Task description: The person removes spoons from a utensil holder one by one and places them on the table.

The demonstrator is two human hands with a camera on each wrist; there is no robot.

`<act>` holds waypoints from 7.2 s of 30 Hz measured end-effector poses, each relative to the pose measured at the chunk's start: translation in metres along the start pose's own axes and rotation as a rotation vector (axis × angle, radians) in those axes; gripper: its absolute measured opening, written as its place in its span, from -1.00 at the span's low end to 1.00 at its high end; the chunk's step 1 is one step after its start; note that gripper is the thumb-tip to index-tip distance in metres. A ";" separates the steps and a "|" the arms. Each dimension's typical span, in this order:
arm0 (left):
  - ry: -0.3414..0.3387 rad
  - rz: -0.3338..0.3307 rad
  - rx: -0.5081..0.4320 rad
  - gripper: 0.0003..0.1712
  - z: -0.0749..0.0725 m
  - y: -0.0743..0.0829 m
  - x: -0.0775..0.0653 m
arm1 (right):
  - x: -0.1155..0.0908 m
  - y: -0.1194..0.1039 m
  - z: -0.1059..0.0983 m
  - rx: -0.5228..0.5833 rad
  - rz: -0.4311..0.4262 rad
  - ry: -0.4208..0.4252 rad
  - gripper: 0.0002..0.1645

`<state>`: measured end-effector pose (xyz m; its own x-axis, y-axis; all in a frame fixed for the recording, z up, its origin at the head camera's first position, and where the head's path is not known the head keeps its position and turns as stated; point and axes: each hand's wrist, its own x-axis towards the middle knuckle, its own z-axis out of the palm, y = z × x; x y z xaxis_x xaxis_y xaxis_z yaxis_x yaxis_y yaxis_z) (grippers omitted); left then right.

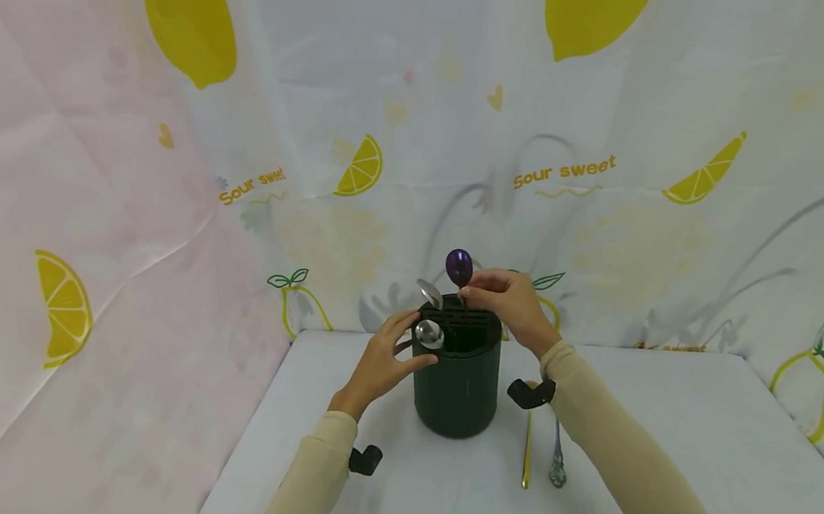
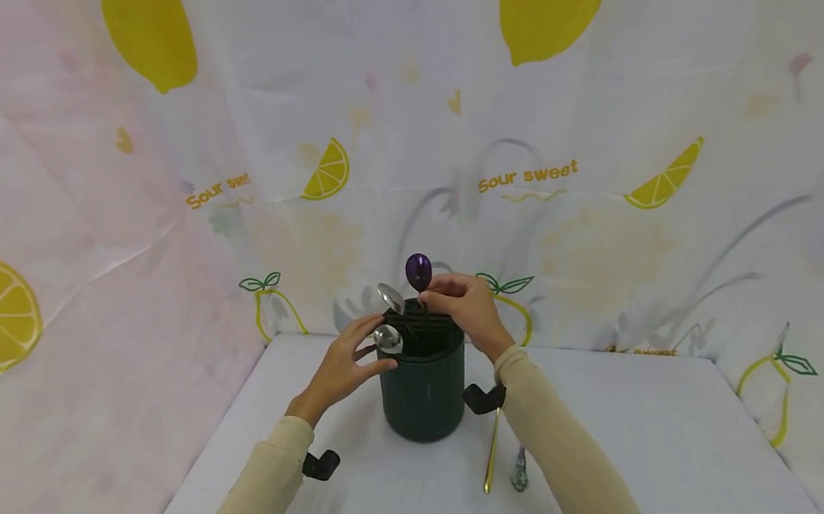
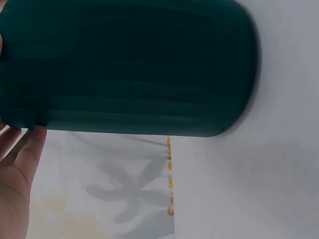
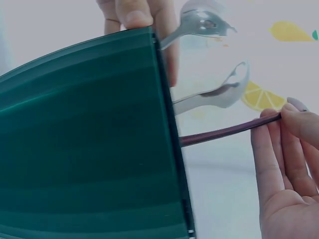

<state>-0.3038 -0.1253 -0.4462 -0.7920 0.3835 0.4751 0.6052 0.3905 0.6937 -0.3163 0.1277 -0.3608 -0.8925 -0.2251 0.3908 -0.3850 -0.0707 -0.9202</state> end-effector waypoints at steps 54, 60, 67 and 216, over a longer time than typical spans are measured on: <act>-0.012 -0.011 -0.029 -0.05 0.001 0.001 0.002 | -0.021 -0.022 -0.079 0.276 -0.086 0.169 -0.74; -0.009 -0.016 -0.057 -0.06 -0.001 0.003 0.001 | -0.032 -0.006 -0.094 0.304 -0.060 0.208 -0.79; -0.014 -0.035 -0.023 -0.04 -0.002 0.006 0.000 | -0.049 0.004 -0.108 0.314 0.021 0.240 -0.82; -0.001 -0.025 0.001 -0.03 -0.001 0.006 0.001 | -0.108 0.073 -0.129 -0.183 0.353 0.294 -0.52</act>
<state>-0.3010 -0.1234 -0.4417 -0.8067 0.3745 0.4571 0.5854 0.4010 0.7046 -0.2783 0.2727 -0.4672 -0.9942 0.0811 0.0703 -0.0586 0.1386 -0.9886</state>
